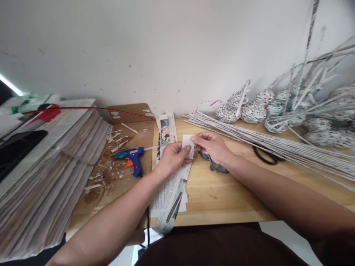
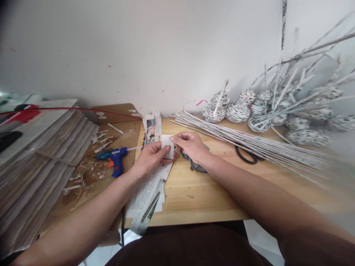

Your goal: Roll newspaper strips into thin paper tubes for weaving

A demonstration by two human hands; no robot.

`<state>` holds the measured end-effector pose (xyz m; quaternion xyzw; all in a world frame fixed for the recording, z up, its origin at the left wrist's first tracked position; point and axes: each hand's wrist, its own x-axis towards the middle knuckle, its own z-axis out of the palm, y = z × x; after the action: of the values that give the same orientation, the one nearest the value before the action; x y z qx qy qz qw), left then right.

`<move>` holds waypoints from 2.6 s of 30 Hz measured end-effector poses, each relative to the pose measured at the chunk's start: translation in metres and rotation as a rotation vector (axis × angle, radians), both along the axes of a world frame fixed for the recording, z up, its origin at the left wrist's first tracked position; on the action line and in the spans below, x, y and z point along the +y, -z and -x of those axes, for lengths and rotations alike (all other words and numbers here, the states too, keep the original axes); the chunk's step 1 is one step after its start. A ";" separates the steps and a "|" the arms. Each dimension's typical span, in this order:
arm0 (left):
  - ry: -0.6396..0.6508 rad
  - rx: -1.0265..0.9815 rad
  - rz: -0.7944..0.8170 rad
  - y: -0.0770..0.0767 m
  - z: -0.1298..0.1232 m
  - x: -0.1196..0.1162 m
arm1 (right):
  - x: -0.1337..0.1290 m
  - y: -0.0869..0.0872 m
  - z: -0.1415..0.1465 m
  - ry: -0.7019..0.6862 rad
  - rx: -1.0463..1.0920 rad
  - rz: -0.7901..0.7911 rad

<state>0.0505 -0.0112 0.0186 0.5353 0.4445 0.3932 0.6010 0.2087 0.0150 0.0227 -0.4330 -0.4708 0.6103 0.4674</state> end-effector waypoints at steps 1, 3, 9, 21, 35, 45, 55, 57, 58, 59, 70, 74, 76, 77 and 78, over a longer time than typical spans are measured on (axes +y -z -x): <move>-0.001 -0.002 0.001 0.001 0.000 0.000 | 0.000 -0.001 0.000 0.006 0.002 0.000; -0.004 -0.005 0.001 0.002 0.000 0.000 | -0.001 -0.002 0.001 0.013 0.004 -0.002; 0.018 0.003 -0.008 0.002 0.001 -0.002 | -0.005 -0.005 0.003 0.008 -0.005 -0.026; -0.091 -0.077 0.029 0.000 0.005 0.004 | 0.001 -0.024 -0.030 -0.048 -1.037 -0.779; -0.133 -0.200 0.090 -0.004 0.003 0.005 | 0.015 -0.020 -0.035 -0.311 -1.481 -0.710; -0.157 -0.214 0.104 -0.008 0.003 0.005 | 0.014 -0.019 -0.035 -0.467 -1.415 -0.756; -0.139 -0.200 0.106 -0.011 0.002 0.001 | 0.021 -0.010 -0.042 -0.310 -1.368 -0.791; -0.149 -0.207 0.116 -0.011 0.002 0.001 | 0.020 -0.013 -0.046 -0.337 -1.340 -0.753; -0.152 -0.210 0.125 -0.010 0.002 0.002 | 0.019 -0.015 -0.047 -0.365 -1.339 -0.740; -0.154 -0.212 0.136 -0.010 0.002 0.002 | 0.018 -0.017 -0.048 -0.400 -1.348 -0.728; -0.100 -0.151 0.156 -0.006 0.002 0.003 | 0.017 -0.013 -0.037 -0.268 -1.106 -0.779; -0.073 -0.125 0.123 -0.004 0.003 0.002 | 0.010 -0.019 -0.031 -0.128 -0.617 -0.487; -0.049 -0.106 0.101 -0.005 0.003 0.001 | 0.006 -0.023 -0.027 -0.178 -0.469 -0.351; -0.035 -0.098 0.092 -0.005 0.002 0.001 | 0.005 -0.025 -0.025 -0.212 -0.430 -0.314; -0.021 -0.092 0.084 -0.006 0.002 0.000 | 0.003 -0.025 -0.023 -0.236 -0.410 -0.290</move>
<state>0.0484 -0.0109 0.0242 0.4863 0.4381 0.4049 0.6384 0.2321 0.0181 0.0480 -0.4182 -0.6850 0.4865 0.3452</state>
